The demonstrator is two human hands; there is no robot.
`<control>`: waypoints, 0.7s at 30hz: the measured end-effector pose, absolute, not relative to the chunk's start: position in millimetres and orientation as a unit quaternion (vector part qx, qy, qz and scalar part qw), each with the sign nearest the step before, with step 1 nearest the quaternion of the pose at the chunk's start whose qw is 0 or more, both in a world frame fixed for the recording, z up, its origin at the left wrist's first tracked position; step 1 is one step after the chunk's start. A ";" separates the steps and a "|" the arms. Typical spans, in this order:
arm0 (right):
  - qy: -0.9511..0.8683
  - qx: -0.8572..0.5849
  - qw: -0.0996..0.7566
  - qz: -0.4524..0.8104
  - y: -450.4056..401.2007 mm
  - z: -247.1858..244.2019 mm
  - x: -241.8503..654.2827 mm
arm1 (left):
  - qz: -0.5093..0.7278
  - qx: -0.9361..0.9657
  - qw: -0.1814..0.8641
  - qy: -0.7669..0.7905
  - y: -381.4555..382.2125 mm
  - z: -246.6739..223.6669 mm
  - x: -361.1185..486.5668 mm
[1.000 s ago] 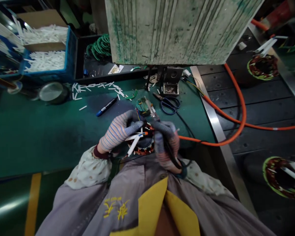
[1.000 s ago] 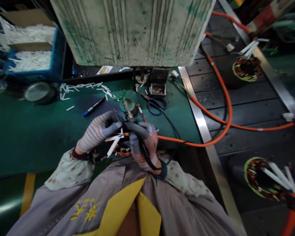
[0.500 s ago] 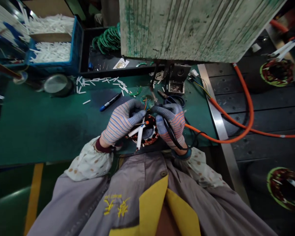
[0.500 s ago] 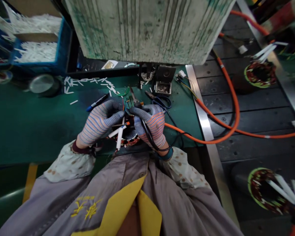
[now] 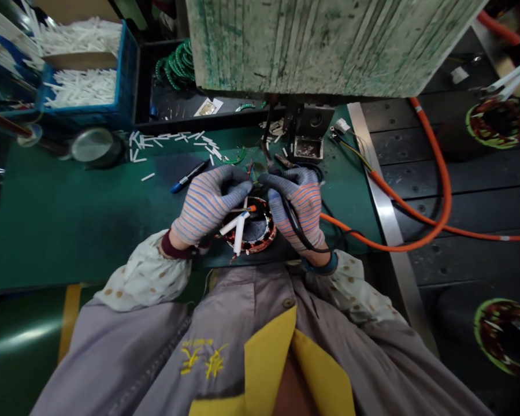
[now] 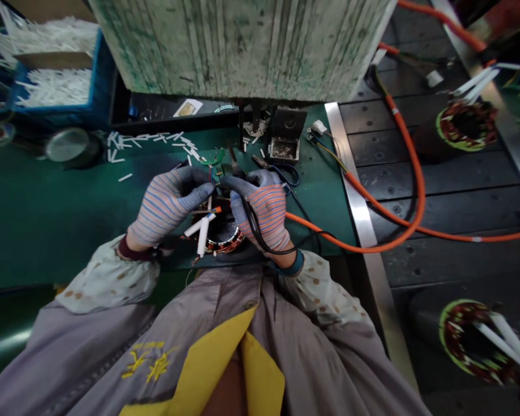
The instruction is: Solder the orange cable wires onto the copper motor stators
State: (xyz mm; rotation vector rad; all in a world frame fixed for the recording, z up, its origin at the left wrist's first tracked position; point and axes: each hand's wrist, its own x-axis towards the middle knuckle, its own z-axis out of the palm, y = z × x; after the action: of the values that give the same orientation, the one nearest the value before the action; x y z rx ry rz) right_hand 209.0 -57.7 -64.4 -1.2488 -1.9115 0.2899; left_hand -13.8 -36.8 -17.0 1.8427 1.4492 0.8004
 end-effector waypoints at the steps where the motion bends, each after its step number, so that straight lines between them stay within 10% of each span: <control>1: -0.762 -0.508 0.387 0.106 -55.5 -62.9 211.8 | 0.294 0.720 0.281 0.562 -33.4 -19.5 -11.2; 7: -0.817 -0.482 0.254 0.187 -37.5 -59.7 222.7 | 0.166 0.805 0.127 0.556 -21.5 -28.9 -0.9; 21: -0.786 -0.463 0.384 0.141 -102.1 -125.8 245.5 | 0.157 0.795 0.146 0.568 -17.2 -23.7 -3.2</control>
State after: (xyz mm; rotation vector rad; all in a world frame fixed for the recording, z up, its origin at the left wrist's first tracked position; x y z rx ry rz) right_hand 245.5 -102.1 -125.8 -1.1788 -2.0043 0.3601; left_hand -3.2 -17.2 -23.7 2.2884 1.6359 0.4521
